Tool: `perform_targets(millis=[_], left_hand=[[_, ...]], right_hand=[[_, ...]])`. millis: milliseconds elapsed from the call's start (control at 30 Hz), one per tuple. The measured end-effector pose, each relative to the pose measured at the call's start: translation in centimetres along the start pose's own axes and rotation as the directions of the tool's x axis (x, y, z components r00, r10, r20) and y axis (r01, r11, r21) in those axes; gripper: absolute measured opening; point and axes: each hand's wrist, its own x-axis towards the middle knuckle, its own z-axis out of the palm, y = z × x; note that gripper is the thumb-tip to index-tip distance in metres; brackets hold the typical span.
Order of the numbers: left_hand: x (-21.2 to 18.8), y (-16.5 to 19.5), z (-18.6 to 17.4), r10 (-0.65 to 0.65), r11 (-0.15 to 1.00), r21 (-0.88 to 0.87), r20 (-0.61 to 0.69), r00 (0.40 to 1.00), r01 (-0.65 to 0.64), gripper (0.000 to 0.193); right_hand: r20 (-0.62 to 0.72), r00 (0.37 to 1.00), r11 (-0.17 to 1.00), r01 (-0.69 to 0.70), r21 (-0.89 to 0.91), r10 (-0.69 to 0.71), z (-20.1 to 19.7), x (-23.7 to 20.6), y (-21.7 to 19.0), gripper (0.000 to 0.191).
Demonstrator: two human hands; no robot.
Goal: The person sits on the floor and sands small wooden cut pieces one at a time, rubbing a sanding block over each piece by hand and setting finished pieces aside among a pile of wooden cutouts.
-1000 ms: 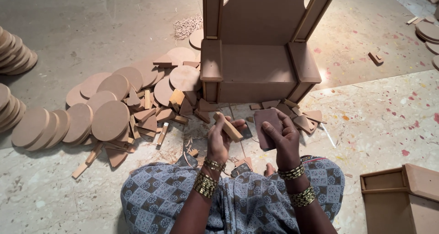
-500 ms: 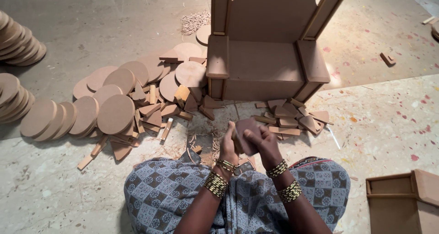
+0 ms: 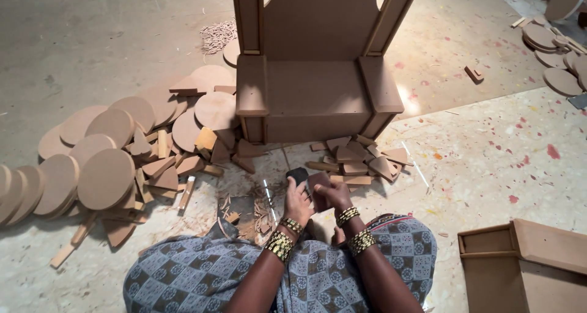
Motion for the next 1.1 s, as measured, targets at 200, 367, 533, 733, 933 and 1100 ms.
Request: perform_targets(millis=[200, 367, 533, 733, 933, 1100], left_hand=[[4.5, 0.6, 6.8, 0.134, 0.99, 0.018, 0.186, 0.973, -0.14, 0.105], [5.3, 0.0, 8.1, 0.192, 0.974, 0.066, 0.278, 0.941, -0.218, 0.098], [4.5, 0.9, 3.1, 0.256, 0.949, 0.211, -0.075, 0.964, -0.236, 0.068], [3.6, 7.6, -3.0, 0.828, 0.515, 0.853, -0.471, 0.304, -0.081, 0.058], [3.4, 11.1, -3.5, 0.88, 0.474, 0.863, -0.454, 0.144, -0.174, 0.069], [3.6, 13.3, -2.0, 0.757, 0.504, 0.839, -0.543, 0.363, 0.205, 0.059]], right_hand=[[-0.302, 0.919, 0.937, 0.311, 0.156, -0.255, -3.3, 3.1, -4.2, 0.024], [-0.32, 0.875, 0.911, 0.407, 0.074, -0.365, -3.8, 3.4, -3.7, 0.027], [-0.174, 0.971, 0.976, 0.187, 0.108, -0.166, -0.7, 2.3, 1.3, 0.028], [0.122, 0.99, 0.988, 0.045, 0.15, -0.064, 4.4, 2.0, 3.6, 0.027], [0.221, 0.975, 0.998, -0.006, 0.069, -0.009, 9.0, 4.1, 1.8, 0.038], [0.163, 0.978, 0.987, 0.109, 0.121, -0.128, 10.0, 7.1, -0.5, 0.041]])
